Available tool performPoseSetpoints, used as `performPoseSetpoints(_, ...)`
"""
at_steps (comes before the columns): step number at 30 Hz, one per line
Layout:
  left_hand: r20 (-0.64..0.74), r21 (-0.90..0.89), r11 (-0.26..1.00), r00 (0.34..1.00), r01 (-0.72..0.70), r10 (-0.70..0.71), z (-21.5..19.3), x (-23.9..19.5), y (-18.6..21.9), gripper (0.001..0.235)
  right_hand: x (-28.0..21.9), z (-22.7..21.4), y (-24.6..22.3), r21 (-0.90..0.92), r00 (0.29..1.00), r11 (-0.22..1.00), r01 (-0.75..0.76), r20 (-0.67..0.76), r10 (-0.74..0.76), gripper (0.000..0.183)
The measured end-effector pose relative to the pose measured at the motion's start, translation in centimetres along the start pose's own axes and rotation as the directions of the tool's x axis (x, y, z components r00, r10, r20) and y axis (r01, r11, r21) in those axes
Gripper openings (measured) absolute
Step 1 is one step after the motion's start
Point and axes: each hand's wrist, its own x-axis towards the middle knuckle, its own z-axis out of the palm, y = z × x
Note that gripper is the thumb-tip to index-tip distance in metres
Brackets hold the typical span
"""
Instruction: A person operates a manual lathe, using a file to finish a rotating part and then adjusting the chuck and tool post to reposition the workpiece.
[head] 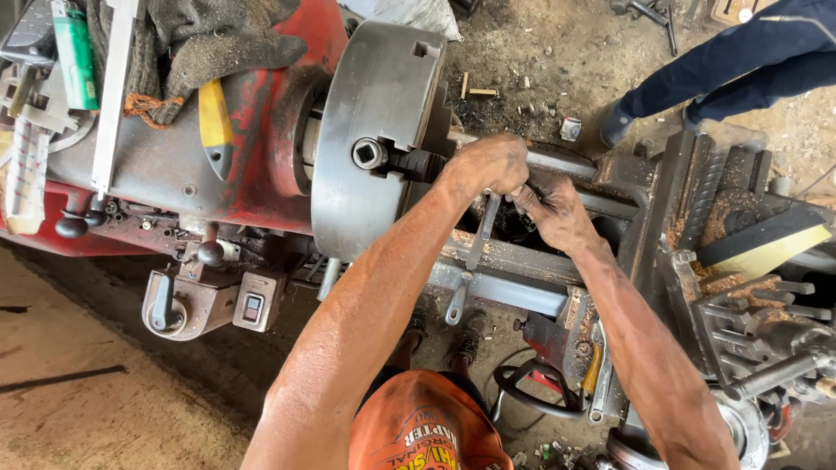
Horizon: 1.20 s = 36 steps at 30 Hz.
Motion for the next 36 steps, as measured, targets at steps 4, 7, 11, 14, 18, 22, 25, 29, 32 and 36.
performPoseSetpoints(4, 0.008, -0.075, 0.997, 1.0, -0.028, 0.029, 1.3, 1.1, -0.9, 0.03, -1.6, 0.2, 8.5, 0.096, 0.988, 0.983, -0.155, 0.0, 0.156, 0.042)
performPoseSetpoints(7, -0.036, -0.098, 0.995, 0.999, -0.018, 0.015, 0.3, -0.5, -0.1, 0.029, -1.3, 1.0, 6.7, 0.294, 0.955, 0.912, -0.287, 0.015, 0.296, 0.037)
performPoseSetpoints(11, -0.213, -0.02, 1.0, 0.977, -0.019, 0.015, -2.9, -6.6, 4.6, 0.021, -1.8, 1.5, 3.6, 0.573, 0.891, 0.722, -0.387, 0.031, 0.453, 0.022)
performPoseSetpoints(14, -0.419, 0.03, 1.0, 0.908, -0.008, 0.019, -6.6, -11.3, 8.9, 0.011, -1.6, 1.4, 5.8, 0.458, 0.836, 0.746, -0.483, -0.012, 0.549, 0.023)
performPoseSetpoints(18, -0.743, 0.129, 0.991, 0.666, 0.042, 0.069, -12.5, -19.1, 12.8, 0.035, -1.4, 1.0, 0.7, 0.196, 0.923, 0.902, -0.384, 0.077, 0.376, 0.065)
performPoseSetpoints(22, -0.871, 0.291, 0.778, 0.491, 0.557, -0.025, -15.1, -22.5, 6.1, 0.097, -1.9, 1.8, 2.2, -0.176, 0.995, 0.979, -0.1, -0.022, 0.097, 0.049)
performPoseSetpoints(25, -0.788, 0.042, 0.879, 0.557, 0.474, -0.263, -14.3, -21.3, 3.3, 0.109, -1.6, 2.6, 1.9, -0.08, 0.998, 0.995, -0.064, -0.033, 0.062, 0.052)
performPoseSetpoints(29, -0.876, 0.032, 0.904, 0.447, 0.427, -0.18, -13.6, -21.7, 4.2, 0.091, -0.8, 2.8, -0.2, 0.385, 0.896, 0.822, -0.419, 0.03, 0.443, 0.044)
performPoseSetpoints(32, -0.87, 0.026, 0.896, 0.451, 0.443, -0.198, -13.7, -21.7, 4.3, 0.088, -0.2, 1.9, -0.5, 0.558, 0.744, 0.557, -0.615, 0.18, 0.643, 0.047)
performPoseSetpoints(36, -0.812, 0.031, 0.867, 0.518, 0.498, -0.269, -13.5, -21.6, 3.9, 0.1, 0.1, 1.2, -1.0, 0.626, 0.627, 0.335, -0.704, 0.326, 0.707, 0.045)
